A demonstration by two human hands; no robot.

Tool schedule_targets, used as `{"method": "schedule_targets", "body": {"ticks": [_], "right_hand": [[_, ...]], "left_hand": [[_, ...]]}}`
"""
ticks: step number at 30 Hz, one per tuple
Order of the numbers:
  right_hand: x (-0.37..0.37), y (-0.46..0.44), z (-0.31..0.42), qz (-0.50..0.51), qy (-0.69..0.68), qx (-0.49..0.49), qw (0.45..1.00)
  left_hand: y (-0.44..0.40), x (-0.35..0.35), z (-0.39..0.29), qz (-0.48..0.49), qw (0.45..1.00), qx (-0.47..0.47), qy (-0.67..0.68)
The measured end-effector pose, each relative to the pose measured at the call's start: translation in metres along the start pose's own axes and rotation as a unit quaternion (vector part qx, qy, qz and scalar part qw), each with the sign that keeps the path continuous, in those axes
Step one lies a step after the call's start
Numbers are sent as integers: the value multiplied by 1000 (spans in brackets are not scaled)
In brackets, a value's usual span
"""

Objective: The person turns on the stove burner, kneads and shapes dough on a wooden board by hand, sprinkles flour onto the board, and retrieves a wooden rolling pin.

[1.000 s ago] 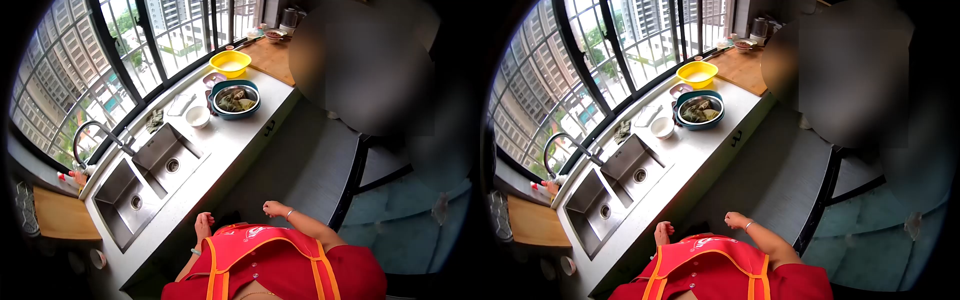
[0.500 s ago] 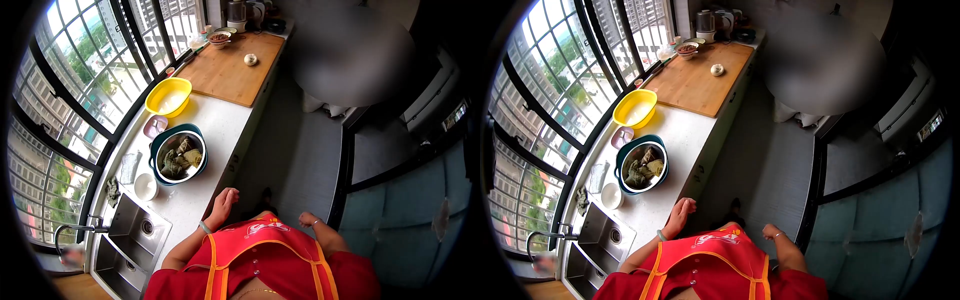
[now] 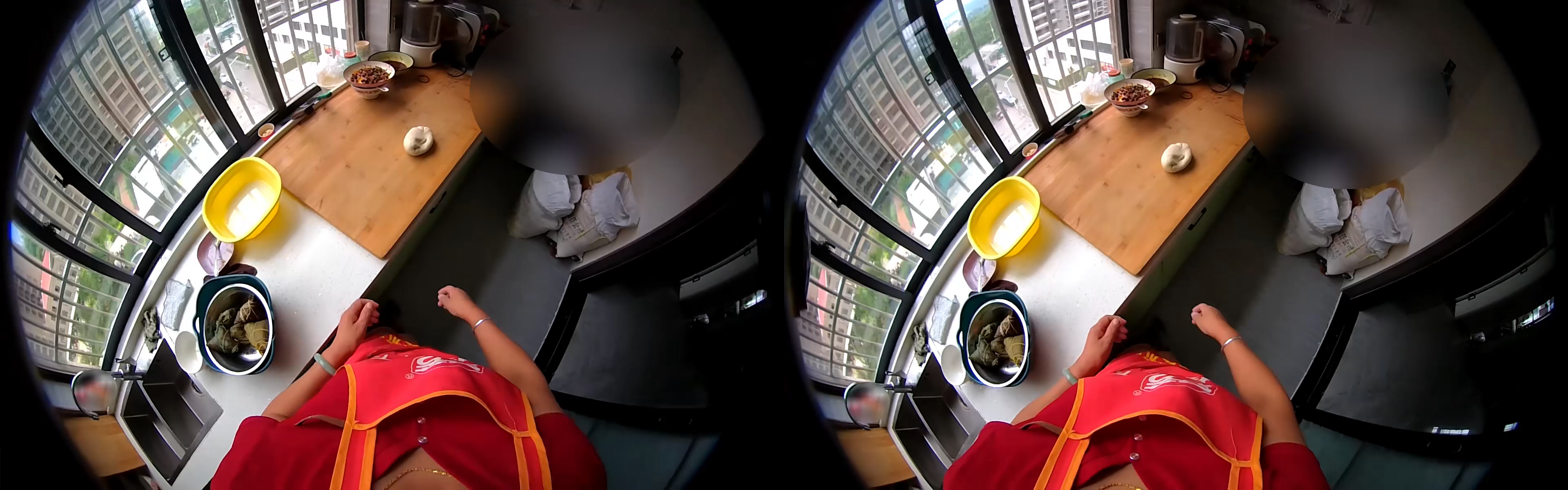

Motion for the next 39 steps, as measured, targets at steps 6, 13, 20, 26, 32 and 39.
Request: {"method": "schedule_targets", "body": {"ticks": [6, 13, 20, 26, 32, 39], "right_hand": [[-85, -109, 101, 14, 54, -104, 993], [-186, -209, 125, 7, 155, -122, 980], [-239, -329, 246, -212, 215, -452, 839], [-199, -367, 259, -155, 323, -501, 788], [-199, -392, 269, -101, 271, -460, 840], [-188, -436, 283, -107, 221, -394, 886]], "left_hand": [[-124, 1, 13, -40, 998, -27, 46], [-274, 37, -30, -43, 998, -2, 37], [-390, 56, -61, -140, 981, 86, -101], [-439, 37, -39, -297, 917, 177, -201], [-452, 28, -32, -376, 906, 134, -143], [-473, -7, -21, -421, 901, 83, -68]]}}
Point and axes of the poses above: each hand's wrist, its own y-axis away from the middle knuckle, its own x-axis out of the palm, z = x × y, the point moved 8 cm from there along -y, towards the middle knuckle, and after that the axes turned 15 degrees about y, right-handed, at the moved point
